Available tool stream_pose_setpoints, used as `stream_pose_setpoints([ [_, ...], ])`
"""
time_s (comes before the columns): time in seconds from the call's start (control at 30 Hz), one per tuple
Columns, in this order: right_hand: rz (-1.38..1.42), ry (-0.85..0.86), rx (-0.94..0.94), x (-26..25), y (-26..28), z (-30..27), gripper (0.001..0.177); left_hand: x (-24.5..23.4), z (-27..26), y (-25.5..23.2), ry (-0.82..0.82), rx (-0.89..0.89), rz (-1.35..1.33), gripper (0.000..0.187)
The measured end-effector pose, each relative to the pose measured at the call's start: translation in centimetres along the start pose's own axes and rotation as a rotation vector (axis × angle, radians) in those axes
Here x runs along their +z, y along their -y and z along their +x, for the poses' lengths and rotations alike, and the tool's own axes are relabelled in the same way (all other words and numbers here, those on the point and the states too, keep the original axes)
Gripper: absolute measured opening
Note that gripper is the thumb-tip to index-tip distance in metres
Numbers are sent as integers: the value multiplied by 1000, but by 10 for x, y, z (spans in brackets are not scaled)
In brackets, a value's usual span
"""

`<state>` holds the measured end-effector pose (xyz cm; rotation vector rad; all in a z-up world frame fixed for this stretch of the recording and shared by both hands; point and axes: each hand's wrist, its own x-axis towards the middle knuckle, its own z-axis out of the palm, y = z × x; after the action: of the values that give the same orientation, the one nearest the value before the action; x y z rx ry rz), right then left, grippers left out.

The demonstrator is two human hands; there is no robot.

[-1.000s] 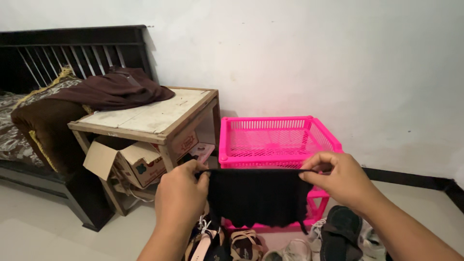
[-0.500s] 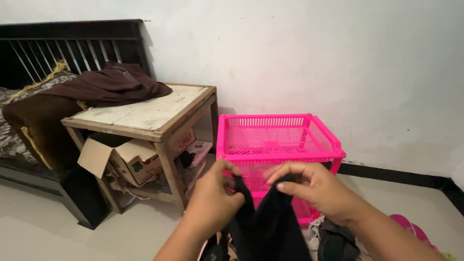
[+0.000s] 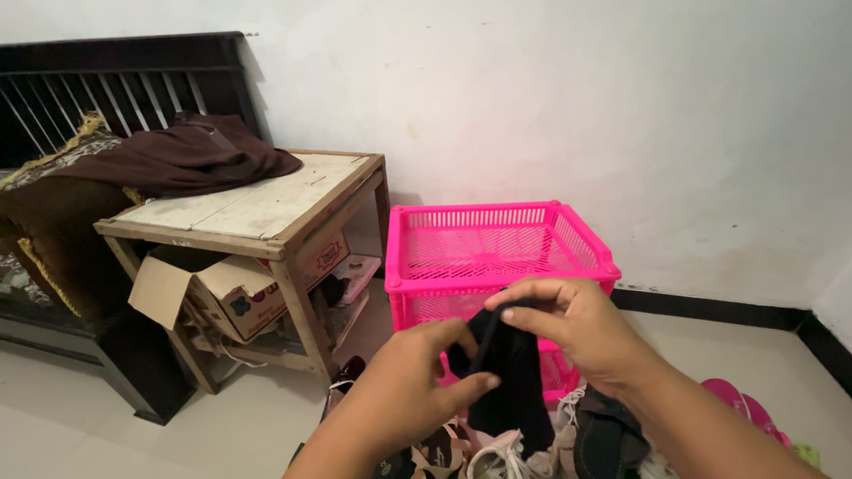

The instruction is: The person removes shoes from a pink plastic shoe rack, places them on the floor, then wipes the rack with a black cloth and sprays it with a liquid from a bottle. The shoes remain on the floor as the video ends.

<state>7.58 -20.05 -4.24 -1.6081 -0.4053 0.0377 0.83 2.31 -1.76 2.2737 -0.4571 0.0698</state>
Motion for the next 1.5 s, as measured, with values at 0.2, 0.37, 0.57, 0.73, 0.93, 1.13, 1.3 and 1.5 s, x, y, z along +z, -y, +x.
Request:
stream_pose_setpoints([
  [0.2,-2,-29,52,-5,0,0,21,-1,0,10,-135,-51,93,30],
  [0.37,80,-10,57,2,-1,-3,30,-2,3,13,-258,-52,-214,29],
  [0.57,201,156,198,21,9,-15,48,-1,1,-1,-301,-21,-598,38],
  [0.73,249,168,299,35,-3,-15,46,-11,-2,-21,-437,-156,-537,44],
  [0.93,244,-43,360,17,0,-7,38,-42,-13,-42,-517,-422,-331,44],
  [1.13,247,-161,304,-13,-11,1,29,-44,-8,-35,-433,-392,-159,43],
  [1.3,184,-205,381,-25,-20,2,26,-24,-14,-21,-261,-366,0,43],
  [1.5,83,-208,306,-40,-19,-4,24,2,5,-34,32,-248,181,45],
])
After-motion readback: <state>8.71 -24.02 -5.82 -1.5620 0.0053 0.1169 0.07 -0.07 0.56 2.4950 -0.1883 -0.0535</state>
